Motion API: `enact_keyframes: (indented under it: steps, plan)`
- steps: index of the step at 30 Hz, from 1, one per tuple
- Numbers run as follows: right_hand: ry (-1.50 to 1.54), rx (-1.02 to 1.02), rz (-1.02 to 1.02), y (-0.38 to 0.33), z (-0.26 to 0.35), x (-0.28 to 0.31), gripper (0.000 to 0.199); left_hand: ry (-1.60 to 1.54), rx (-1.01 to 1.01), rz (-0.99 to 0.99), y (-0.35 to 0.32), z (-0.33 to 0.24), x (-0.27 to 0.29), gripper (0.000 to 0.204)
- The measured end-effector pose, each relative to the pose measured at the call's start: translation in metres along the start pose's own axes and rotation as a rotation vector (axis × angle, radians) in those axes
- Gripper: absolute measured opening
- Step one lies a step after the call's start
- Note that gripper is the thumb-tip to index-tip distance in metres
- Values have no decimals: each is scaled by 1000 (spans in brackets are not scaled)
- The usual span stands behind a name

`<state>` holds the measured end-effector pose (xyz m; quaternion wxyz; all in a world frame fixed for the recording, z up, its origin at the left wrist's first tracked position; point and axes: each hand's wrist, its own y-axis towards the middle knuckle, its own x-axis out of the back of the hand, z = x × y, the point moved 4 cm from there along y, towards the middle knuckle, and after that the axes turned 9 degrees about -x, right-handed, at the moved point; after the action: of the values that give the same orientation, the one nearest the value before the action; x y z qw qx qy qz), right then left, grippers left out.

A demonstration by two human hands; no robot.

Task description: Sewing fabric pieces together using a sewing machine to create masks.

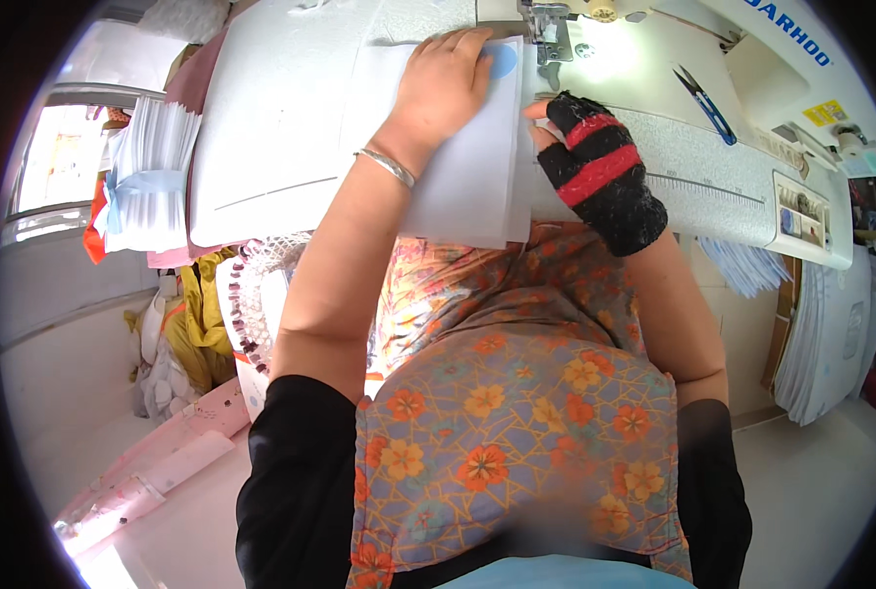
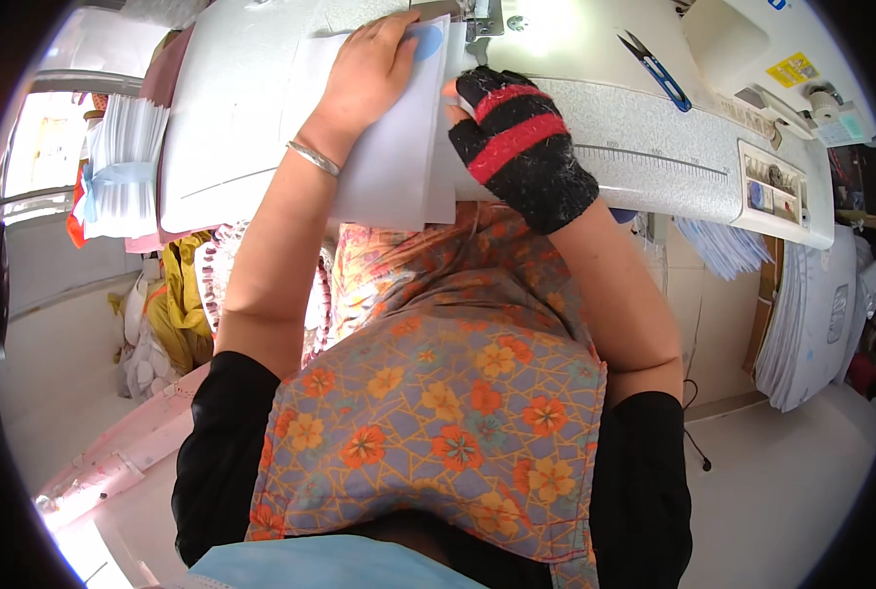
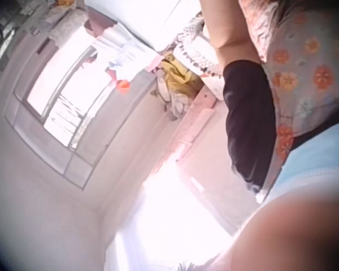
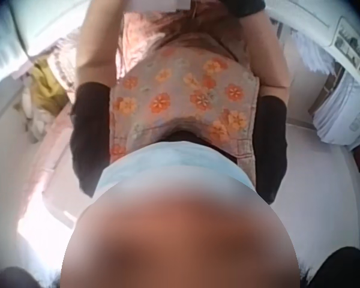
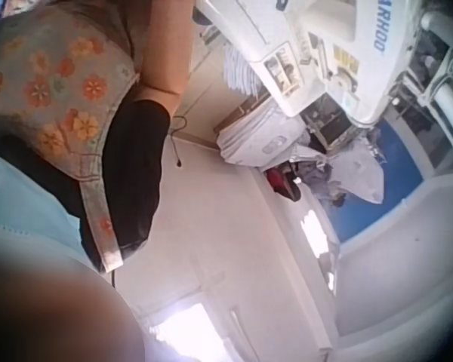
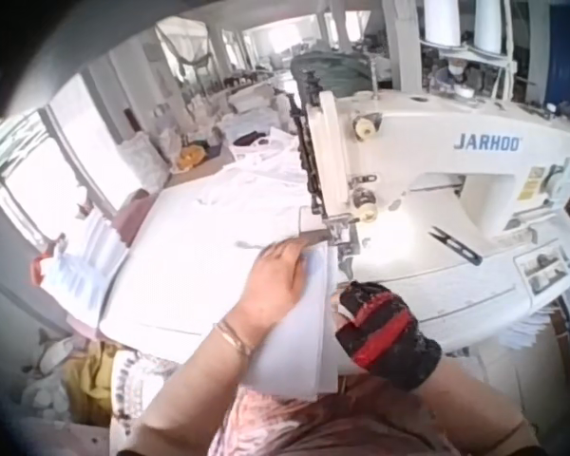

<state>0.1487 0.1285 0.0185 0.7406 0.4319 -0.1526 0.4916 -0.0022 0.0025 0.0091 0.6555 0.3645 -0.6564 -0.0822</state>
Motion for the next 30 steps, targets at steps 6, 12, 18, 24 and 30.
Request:
enact_keyframes:
  steps: [6,12,18,24,30]
  plan:
    - [207,-226,84,1,3,-20,18,148,102,-2,-12,-10,-1,34]
    - [-93,-129,107,2,7,-25,13,183,69,-17,-9,-14,5,32]
    - [-36,-154,82,3,3,-17,11,11,-97,54,-8,-25,9,30]
    - [4,-183,156,7,-9,-15,13,105,-89,134,-9,-38,5,34]
    - [-326,74,145,35,-53,6,22,93,-65,173,-6,-61,-8,38]
